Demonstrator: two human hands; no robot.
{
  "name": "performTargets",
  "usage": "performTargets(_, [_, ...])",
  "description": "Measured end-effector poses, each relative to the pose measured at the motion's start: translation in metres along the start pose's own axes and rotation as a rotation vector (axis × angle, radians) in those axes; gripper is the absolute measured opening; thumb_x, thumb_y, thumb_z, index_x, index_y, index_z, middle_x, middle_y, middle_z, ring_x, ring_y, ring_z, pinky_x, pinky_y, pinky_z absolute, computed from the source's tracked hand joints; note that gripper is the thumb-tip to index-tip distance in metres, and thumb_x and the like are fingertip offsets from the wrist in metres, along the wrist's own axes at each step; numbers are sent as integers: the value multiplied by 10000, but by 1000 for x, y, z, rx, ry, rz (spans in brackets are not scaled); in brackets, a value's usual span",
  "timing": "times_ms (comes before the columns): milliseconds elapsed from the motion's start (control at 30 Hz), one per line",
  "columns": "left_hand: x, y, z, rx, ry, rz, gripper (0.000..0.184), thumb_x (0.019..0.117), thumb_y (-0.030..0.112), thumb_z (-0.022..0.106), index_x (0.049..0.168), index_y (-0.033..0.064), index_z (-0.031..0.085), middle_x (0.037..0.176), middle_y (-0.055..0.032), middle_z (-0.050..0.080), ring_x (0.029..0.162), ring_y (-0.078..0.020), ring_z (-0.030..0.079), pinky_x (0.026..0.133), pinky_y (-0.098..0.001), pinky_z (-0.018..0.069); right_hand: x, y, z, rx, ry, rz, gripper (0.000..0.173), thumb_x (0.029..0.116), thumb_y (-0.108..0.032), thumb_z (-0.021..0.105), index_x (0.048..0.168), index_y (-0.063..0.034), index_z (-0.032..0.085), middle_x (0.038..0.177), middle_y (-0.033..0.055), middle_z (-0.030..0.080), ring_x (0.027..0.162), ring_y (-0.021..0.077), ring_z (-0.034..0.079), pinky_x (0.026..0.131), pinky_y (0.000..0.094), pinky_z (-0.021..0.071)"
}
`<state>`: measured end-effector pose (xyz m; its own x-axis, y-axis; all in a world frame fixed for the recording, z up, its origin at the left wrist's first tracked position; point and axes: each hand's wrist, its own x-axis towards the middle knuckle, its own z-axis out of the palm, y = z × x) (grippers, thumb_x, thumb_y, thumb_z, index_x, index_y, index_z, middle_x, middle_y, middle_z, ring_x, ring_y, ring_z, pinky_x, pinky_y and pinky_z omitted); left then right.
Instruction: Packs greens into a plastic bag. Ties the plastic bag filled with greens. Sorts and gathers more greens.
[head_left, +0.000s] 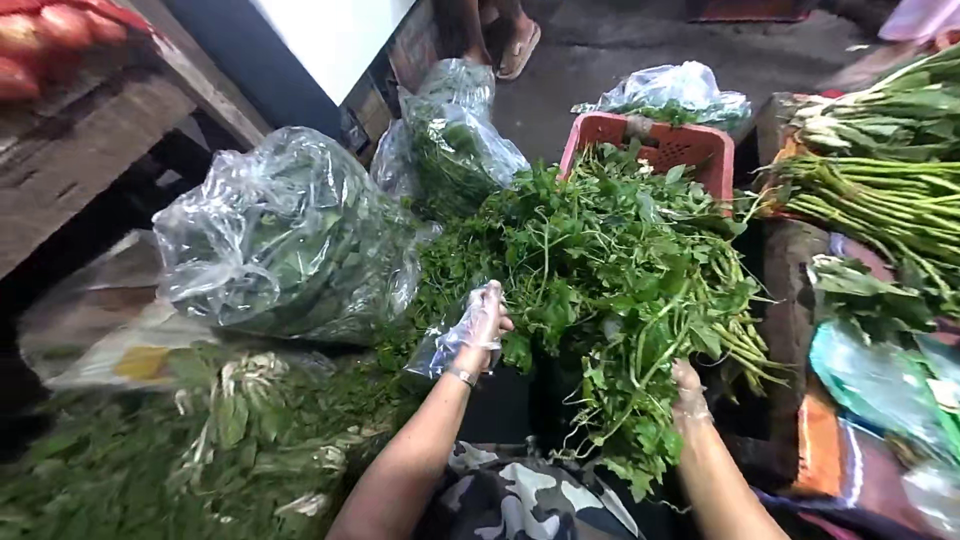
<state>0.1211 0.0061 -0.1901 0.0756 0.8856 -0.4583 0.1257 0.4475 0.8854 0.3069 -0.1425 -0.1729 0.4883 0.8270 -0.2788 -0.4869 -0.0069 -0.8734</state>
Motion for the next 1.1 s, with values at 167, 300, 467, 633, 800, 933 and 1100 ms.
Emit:
performTargets(167, [12, -15, -26, 313, -30, -76, 417, 1072, 195, 492, 1418, -18, 396, 850, -82, 534, 592, -124, 461, 569, -300, 444, -2, 1, -9, 14, -11, -34, 179, 857, -20, 479, 921, -165, 563, 733, -157, 685, 706, -100, 651, 658, 103, 556])
performTargets(300, [9, -17, -51, 700, -223, -162, 382, 1078, 267, 505, 1331, -17, 538, 943, -109, 585, 737, -166, 538, 711, -339, 477, -7, -2, -4, 27, 9, -5, 174, 857, -23, 486, 916, -173, 552, 715, -165, 676, 687, -104, 647, 635, 100, 555])
performTargets(467, [4, -10, -76, 1077, -284, -7, 406, 1067, 374, 496, 1312, 110, 683, 1376, -193, 616, 1356, -359, 515, 1148, -582, 332, -11, -4, 3, -3, 47, 27, 285, 910, 63, 307, 957, -137, 504, 707, -170, 644, 674, -122, 622, 626, 79, 537])
performTargets(633, [4, -21, -81, 886, -209, 34, 441, 1017, 393, 607, 1190, -5, 689, 1227, -227, 664, 1202, -344, 609, 1079, -551, 413, -5, 8, -7, -43, 3, -39, 186, 839, -16, 505, 969, -145, 538, 736, -178, 673, 714, -114, 646, 665, 88, 552])
performTargets(800, [-10, 7, -90, 288, -254, 93, 260, 1017, 34, 547, 1257, -62, 581, 962, -77, 669, 801, -80, 648, 771, -241, 551, -8, -8, -6, -391, 34, 42, 270, 904, 32, 506, 1168, 80, 478, 839, -87, 581, 735, -117, 570, 690, 78, 491])
performTargets(933, [-27, 33, -99, 200, -418, 134, 91, 971, -21, 560, 996, 14, 639, 824, 45, 658, 741, -12, 632, 733, -183, 546, 0, -36, 16, -545, -694, -34, 675, 683, -21, 754, 1327, 9, 554, 1204, -81, 684, 1074, -58, 634, 928, 154, 539])
performTargets(1100, [-50, 65, -86, 367, -612, 98, 109, 985, 3, 533, 911, 72, 573, 747, 82, 555, 657, 31, 531, 630, -142, 468, 21, -29, 78, -893, -1189, -514, 305, 826, -148, 702, 1095, -8, 725, 1497, 152, 521, 1287, 187, 581, 1038, 370, 507])
